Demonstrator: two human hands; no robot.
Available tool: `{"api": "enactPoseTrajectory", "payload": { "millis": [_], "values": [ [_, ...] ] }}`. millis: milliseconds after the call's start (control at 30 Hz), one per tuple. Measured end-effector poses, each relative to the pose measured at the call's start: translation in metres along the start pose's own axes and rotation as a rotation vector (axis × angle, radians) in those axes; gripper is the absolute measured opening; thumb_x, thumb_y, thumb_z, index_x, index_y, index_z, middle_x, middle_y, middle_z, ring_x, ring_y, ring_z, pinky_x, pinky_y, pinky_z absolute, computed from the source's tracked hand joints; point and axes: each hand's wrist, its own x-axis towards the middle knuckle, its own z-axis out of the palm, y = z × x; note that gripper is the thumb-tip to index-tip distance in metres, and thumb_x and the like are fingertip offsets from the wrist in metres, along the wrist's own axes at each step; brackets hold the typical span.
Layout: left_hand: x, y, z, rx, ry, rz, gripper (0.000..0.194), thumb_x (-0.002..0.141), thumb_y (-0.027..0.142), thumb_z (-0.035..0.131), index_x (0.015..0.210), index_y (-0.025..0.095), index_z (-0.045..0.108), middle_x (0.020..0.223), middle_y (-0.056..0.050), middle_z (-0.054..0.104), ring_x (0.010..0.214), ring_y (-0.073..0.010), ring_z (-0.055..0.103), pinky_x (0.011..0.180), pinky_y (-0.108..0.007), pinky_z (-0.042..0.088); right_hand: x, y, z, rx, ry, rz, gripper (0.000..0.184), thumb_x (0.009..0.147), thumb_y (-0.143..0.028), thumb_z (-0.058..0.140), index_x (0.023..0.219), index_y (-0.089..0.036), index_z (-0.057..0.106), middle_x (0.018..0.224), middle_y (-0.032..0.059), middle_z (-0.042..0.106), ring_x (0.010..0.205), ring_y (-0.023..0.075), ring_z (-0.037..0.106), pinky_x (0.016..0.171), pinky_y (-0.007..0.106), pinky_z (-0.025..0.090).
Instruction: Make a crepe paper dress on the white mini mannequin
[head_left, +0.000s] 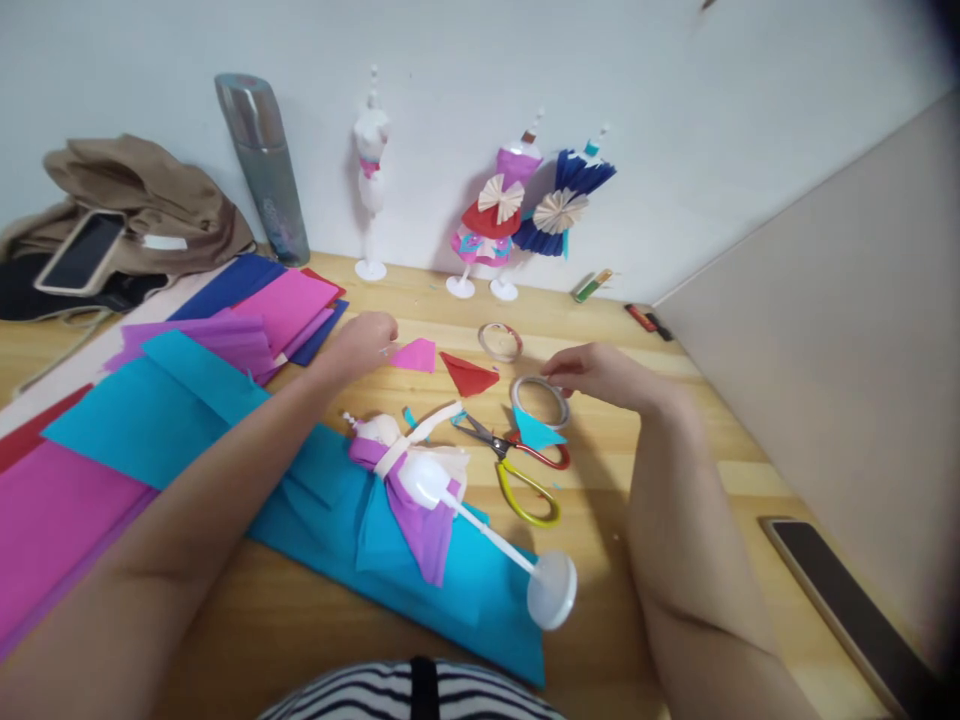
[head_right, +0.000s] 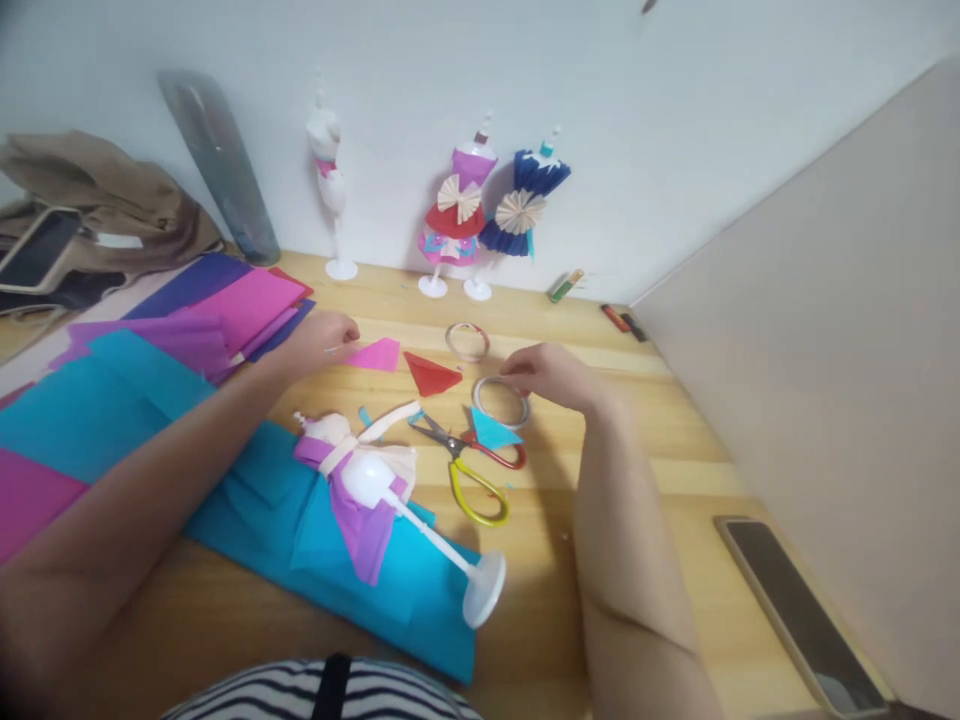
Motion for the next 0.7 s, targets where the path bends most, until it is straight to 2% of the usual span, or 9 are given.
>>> {"api": "enactPoseTrajectory", "payload": {
  "millis": [100, 167, 367, 500, 600, 700],
  "values": [
    [0.000, -0.008, -0.005, -0.076, -0.022, 0.046, 0.024, 0.085, 0.031, 0.055, 0.083, 0.012, 0.068, 0.080, -0.009, 0.071, 0.074, -0.0185, 0.060, 0.071, -0.027, 0.041, 0.003, 0.013, 0.002, -0.013, 0.039, 0.061, 0.011, 0.079, -0.024, 0.065, 0.080, -0.017, 0.074, 0.073, 0.0093, 0.072, 0.067, 0.0226, 0.065, 0.067, 0.035, 0.050],
    [-0.001, -0.009, -0.009, -0.080, -0.053, 0.078, 0.025, 0.086, 0.033, 0.054, 0.079, 0.013, 0.067, 0.076, -0.008, 0.070, 0.072, -0.0174, 0.058, 0.069, -0.027, 0.039, 0.005, 0.017, 0.005, -0.017, 0.034, 0.047, 0.011, 0.077, -0.020, 0.064, 0.077, -0.016, 0.074, 0.069, 0.0094, 0.071, 0.065, 0.0213, 0.063, 0.065, 0.034, 0.048],
    [-0.008, 0.007, -0.015, 0.054, -0.112, 0.119, 0.022, 0.086, 0.029, 0.051, 0.078, 0.014, 0.065, 0.082, -0.011, 0.069, 0.077, -0.0200, 0.058, 0.069, -0.029, 0.037, 0.006, 0.014, 0.015, 0.067, -0.308, -0.041, 0.007, 0.066, -0.020, 0.070, 0.071, -0.019, 0.075, 0.073, 0.0031, 0.072, 0.072, 0.0215, 0.065, 0.069, 0.031, 0.051],
    [-0.017, 0.020, -0.033, 0.008, -0.091, 0.164, 0.026, 0.088, 0.031, 0.048, 0.075, 0.015, 0.063, 0.072, -0.006, 0.062, 0.072, -0.0185, 0.054, 0.070, -0.029, 0.036, 0.007, 0.008, 0.022, 0.030, -0.356, -0.068, 0.012, 0.060, -0.023, 0.077, 0.071, -0.021, 0.073, 0.071, 0.0008, 0.071, 0.071, 0.0199, 0.063, 0.066, 0.030, 0.049],
    [-0.026, 0.035, -0.051, -0.021, -0.025, 0.158, 0.027, 0.088, 0.033, 0.048, 0.076, 0.014, 0.064, 0.067, -0.003, 0.057, 0.073, -0.0180, 0.055, 0.072, -0.029, 0.037, 0.008, 0.003, 0.025, 0.031, -0.361, -0.091, 0.019, 0.060, -0.032, 0.080, 0.068, -0.019, 0.068, 0.066, -0.0004, 0.065, 0.066, 0.0165, 0.057, 0.062, 0.027, 0.046],
    [-0.035, 0.055, -0.062, -0.115, 0.043, 0.117, 0.028, 0.087, 0.033, 0.051, 0.078, 0.012, 0.067, 0.072, -0.002, 0.060, 0.078, -0.0174, 0.058, 0.075, -0.029, 0.038, 0.005, 0.003, 0.024, 0.159, -0.444, -0.131, 0.034, 0.067, -0.049, 0.077, 0.070, -0.017, 0.065, 0.064, -0.0015, 0.059, 0.061, 0.0123, 0.052, 0.060, 0.026, 0.043]
  ]
}}
